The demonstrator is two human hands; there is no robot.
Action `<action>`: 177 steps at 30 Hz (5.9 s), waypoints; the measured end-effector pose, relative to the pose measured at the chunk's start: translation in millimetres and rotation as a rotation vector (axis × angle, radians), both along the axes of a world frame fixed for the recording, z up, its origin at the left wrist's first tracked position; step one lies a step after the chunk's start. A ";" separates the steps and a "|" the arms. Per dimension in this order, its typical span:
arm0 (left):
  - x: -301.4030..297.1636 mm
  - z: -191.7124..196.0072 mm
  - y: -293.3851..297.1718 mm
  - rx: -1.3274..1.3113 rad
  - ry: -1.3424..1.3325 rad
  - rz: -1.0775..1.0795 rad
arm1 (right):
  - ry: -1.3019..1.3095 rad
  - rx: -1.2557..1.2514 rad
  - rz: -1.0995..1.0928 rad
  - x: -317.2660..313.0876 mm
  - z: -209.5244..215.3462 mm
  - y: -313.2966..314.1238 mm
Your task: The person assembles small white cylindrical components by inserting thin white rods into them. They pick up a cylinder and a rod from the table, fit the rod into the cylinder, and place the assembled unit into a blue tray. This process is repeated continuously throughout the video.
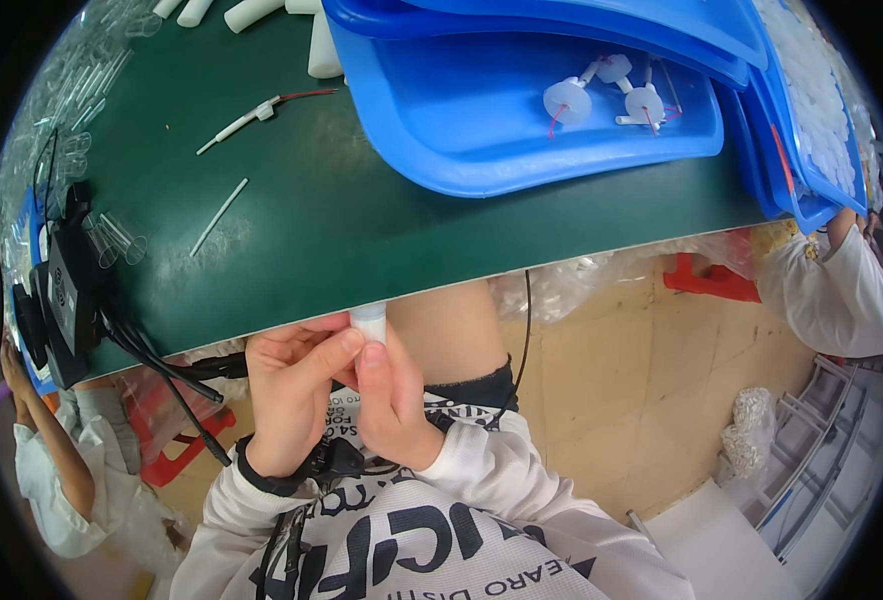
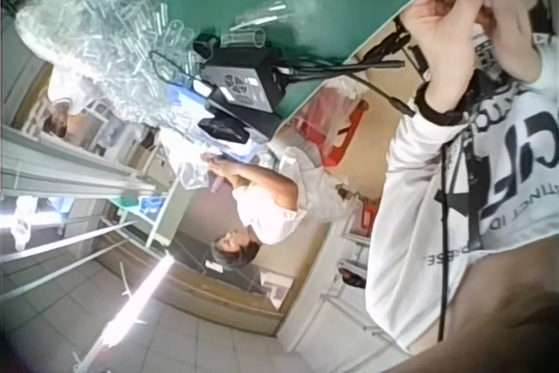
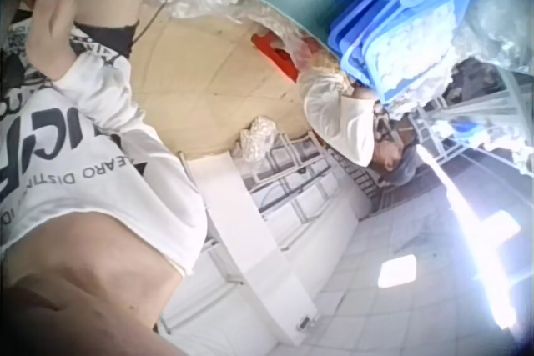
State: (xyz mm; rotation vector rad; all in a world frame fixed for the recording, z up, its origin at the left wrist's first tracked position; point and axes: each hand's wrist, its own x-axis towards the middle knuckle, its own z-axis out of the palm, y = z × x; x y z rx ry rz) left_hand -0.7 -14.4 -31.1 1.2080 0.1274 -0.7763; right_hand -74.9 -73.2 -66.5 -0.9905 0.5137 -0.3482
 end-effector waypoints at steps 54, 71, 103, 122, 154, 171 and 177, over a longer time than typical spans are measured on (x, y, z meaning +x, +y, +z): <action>-37.3 35.5 14.0 0.064 -1.470 0.041 | -0.113 -0.132 0.208 -44.2 95.6 -67.4; -26.3 27.3 16.6 -0.157 -1.211 0.072 | -0.285 -0.212 0.069 -40.2 81.2 -57.7; -25.1 3.5 -13.9 -0.191 -0.940 0.020 | -0.285 -0.270 -0.099 -47.4 46.0 -74.3; -16.5 3.1 -25.3 -0.198 -0.770 -0.153 | -0.304 -0.259 -0.098 -56.1 34.2 -88.3; 108.9 107.1 -7.1 1.634 -1.266 -0.122 | 0.878 -1.154 -0.484 -83.3 -189.1 -237.8; 180.5 111.1 -25.4 1.331 -1.481 -0.298 | 0.012 -0.730 -0.500 -49.3 -12.9 -181.2; 246.5 57.5 -61.5 1.265 -1.328 -0.154 | -0.148 -0.922 -0.445 -28.1 106.8 -202.0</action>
